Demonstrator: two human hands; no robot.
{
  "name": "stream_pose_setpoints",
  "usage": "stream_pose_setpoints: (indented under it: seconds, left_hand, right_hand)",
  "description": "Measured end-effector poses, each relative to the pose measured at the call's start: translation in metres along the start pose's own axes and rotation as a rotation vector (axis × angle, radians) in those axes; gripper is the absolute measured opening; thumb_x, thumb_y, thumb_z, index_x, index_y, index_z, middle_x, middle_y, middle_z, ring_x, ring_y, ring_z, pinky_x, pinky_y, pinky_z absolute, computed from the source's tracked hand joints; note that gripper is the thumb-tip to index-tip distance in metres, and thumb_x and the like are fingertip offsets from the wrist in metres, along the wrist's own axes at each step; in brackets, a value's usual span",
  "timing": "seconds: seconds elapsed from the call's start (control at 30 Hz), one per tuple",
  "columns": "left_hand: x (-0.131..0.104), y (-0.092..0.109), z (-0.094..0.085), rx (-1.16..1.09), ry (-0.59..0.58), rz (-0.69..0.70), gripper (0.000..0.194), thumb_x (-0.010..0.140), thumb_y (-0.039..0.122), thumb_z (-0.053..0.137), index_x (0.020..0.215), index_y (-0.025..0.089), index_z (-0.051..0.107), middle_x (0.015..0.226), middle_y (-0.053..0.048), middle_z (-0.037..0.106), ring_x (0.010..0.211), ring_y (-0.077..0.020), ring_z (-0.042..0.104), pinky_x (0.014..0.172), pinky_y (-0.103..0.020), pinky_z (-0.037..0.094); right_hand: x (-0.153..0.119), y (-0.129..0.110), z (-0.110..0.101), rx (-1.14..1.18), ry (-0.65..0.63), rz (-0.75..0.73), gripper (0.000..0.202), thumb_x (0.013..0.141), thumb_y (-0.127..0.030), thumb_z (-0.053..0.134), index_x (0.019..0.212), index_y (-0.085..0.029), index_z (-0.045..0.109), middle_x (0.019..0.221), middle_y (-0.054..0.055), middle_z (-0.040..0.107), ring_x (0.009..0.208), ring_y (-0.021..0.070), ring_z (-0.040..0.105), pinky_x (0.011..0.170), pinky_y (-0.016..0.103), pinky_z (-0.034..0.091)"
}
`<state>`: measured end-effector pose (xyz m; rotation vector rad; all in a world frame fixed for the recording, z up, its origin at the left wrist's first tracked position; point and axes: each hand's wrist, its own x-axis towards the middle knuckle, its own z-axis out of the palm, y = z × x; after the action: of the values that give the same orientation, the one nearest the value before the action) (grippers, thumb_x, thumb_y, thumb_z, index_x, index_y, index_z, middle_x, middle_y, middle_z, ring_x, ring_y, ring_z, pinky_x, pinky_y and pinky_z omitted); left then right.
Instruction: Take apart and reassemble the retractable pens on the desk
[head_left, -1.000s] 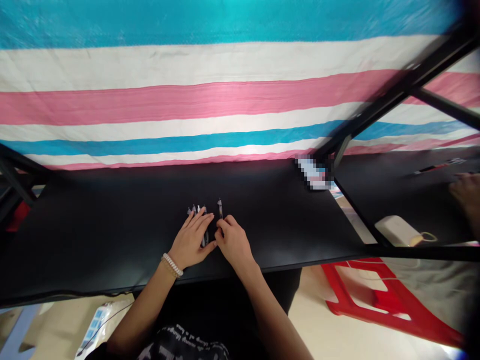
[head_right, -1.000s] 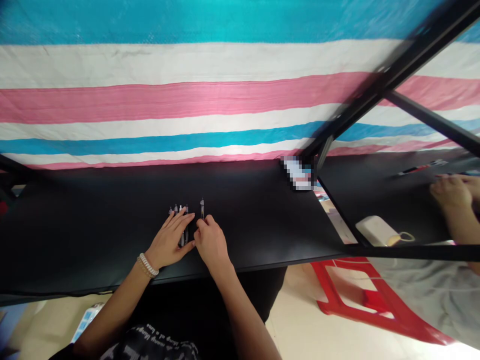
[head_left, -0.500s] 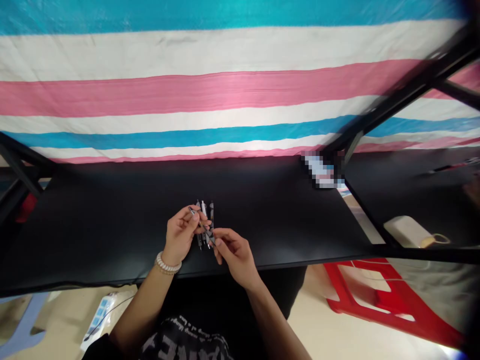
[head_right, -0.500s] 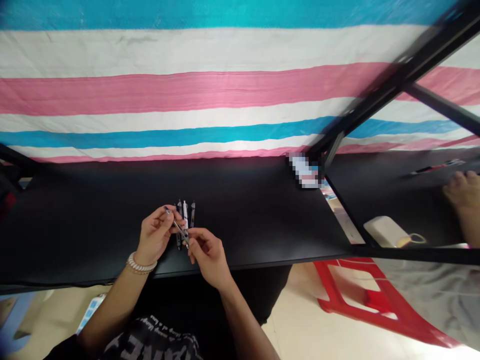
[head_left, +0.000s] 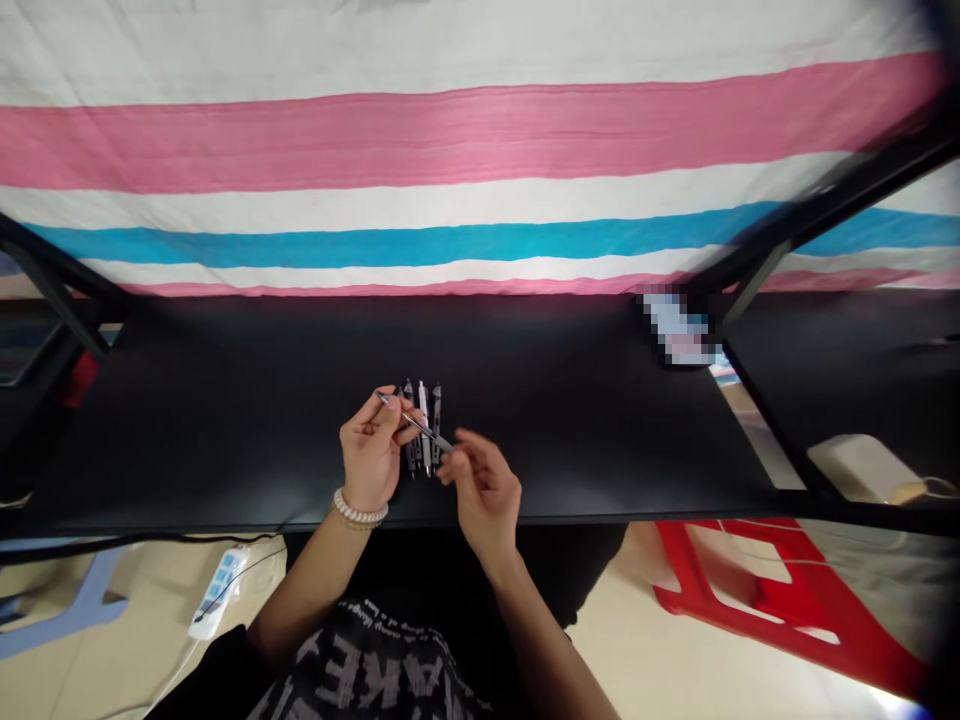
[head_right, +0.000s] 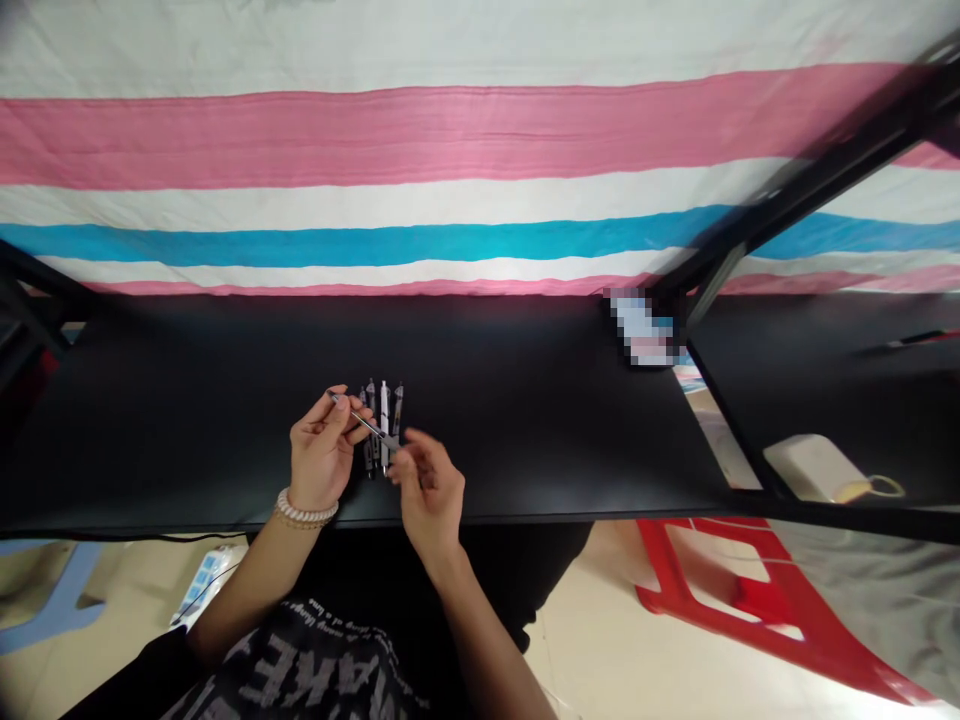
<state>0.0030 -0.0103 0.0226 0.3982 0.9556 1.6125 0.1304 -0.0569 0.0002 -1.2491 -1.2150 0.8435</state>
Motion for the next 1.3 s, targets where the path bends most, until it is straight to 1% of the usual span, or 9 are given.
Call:
stream_pose_setpoints:
  seconds: [0.13, 0.27, 0.37, 0.47, 0.63, 0.87, 1.07, 1.2, 1.3]
  left_hand:
    - [-0.001, 0.001, -0.002, -0.028, 0.046, 0.013, 0.035, 0.068, 0.029, 0.091, 0.095, 0.016, 0.073, 0.079, -0.002, 0.073, 0.070, -0.0144, 0.073, 0.068, -0.026, 0.064]
    - [-0.003, 0.000, -0.004, -0.025, 0.072, 0.028, 0.034, 0.069, 0.029, 0.090, 0.096, 0.016, 0.073, 0.079, -0.002, 0.073, 0.070, -0.0137, 0.073, 0.068, -0.026, 0.063]
    - [-0.004, -0.001, -0.005, -0.011, 0.080, 0.042, 0.032, 0.071, 0.029, 0.089, 0.095, 0.017, 0.073, 0.079, -0.002, 0.073, 0.071, -0.0136, 0.073, 0.067, -0.025, 0.063]
    - [-0.002, 0.001, -0.008, -0.001, 0.092, 0.071, 0.033, 0.071, 0.030, 0.089, 0.097, 0.017, 0.074, 0.080, -0.002, 0.074, 0.071, -0.0137, 0.073, 0.068, -0.025, 0.063]
    - [0.005, 0.009, -0.013, -0.030, 0.196, 0.109, 0.037, 0.067, 0.029, 0.091, 0.097, 0.018, 0.074, 0.081, 0.000, 0.074, 0.074, -0.0134, 0.074, 0.072, -0.026, 0.063]
    - [-0.010, 0.002, -0.005, -0.025, 0.111, 0.009, 0.035, 0.070, 0.031, 0.089, 0.098, 0.019, 0.072, 0.081, 0.000, 0.073, 0.073, -0.0130, 0.073, 0.072, -0.026, 0.063]
    - [-0.009, -0.002, -0.012, 0.016, 0.052, -0.017, 0.035, 0.072, 0.032, 0.088, 0.099, 0.019, 0.070, 0.082, 0.000, 0.073, 0.074, -0.0138, 0.074, 0.070, -0.025, 0.061]
    - [-0.007, -0.003, -0.014, 0.002, 0.074, -0.023, 0.035, 0.071, 0.031, 0.088, 0.099, 0.018, 0.071, 0.083, 0.000, 0.074, 0.075, -0.0140, 0.074, 0.071, -0.026, 0.062]
    - [-0.007, -0.004, -0.013, -0.004, 0.064, -0.030, 0.035, 0.071, 0.032, 0.089, 0.098, 0.018, 0.071, 0.083, 0.000, 0.074, 0.075, -0.0137, 0.074, 0.071, -0.027, 0.062]
  right_hand:
    - [0.001, -0.003, 0.002, 0.016, -0.023, -0.031, 0.010, 0.088, -0.024, 0.071, 0.097, -0.022, 0.075, 0.103, 0.008, 0.070, 0.089, 0.0183, 0.072, 0.074, 0.032, 0.063]
    - [0.002, -0.005, 0.005, 0.052, -0.073, 0.056, 0.014, 0.092, -0.024, 0.066, 0.104, -0.023, 0.075, 0.090, 0.005, 0.073, 0.070, 0.0141, 0.070, 0.061, 0.027, 0.062]
    - [0.004, -0.004, 0.005, 0.052, -0.070, 0.027, 0.018, 0.087, -0.025, 0.073, 0.105, -0.023, 0.076, 0.103, 0.008, 0.074, 0.082, 0.0176, 0.073, 0.069, 0.030, 0.064]
    - [0.004, -0.002, 0.002, 0.077, -0.080, 0.078, 0.016, 0.092, -0.025, 0.068, 0.106, -0.023, 0.076, 0.087, 0.004, 0.075, 0.066, 0.0145, 0.072, 0.059, 0.027, 0.062]
    - [0.001, -0.002, -0.006, -0.063, -0.005, -0.045, 0.008, 0.088, -0.022, 0.074, 0.093, -0.024, 0.079, 0.094, 0.005, 0.077, 0.075, 0.0169, 0.074, 0.069, 0.030, 0.064]
    - [0.002, -0.010, 0.004, -0.070, 0.033, -0.179, 0.010, 0.087, -0.019, 0.073, 0.090, -0.026, 0.079, 0.096, 0.005, 0.080, 0.084, 0.0211, 0.077, 0.079, 0.039, 0.066]
    - [-0.004, -0.005, 0.005, 0.034, -0.076, 0.183, 0.022, 0.095, -0.036, 0.063, 0.103, -0.020, 0.075, 0.072, 0.003, 0.076, 0.057, 0.0167, 0.072, 0.053, 0.029, 0.063]
    - [-0.005, -0.003, -0.003, -0.032, -0.047, 0.024, 0.030, 0.085, -0.030, 0.076, 0.114, -0.022, 0.071, 0.103, 0.008, 0.077, 0.090, 0.0208, 0.075, 0.076, 0.033, 0.065]
    - [-0.007, -0.003, -0.010, -0.115, -0.109, 0.015, 0.013, 0.094, -0.028, 0.064, 0.099, -0.021, 0.075, 0.084, 0.005, 0.076, 0.069, 0.0158, 0.073, 0.065, 0.028, 0.063]
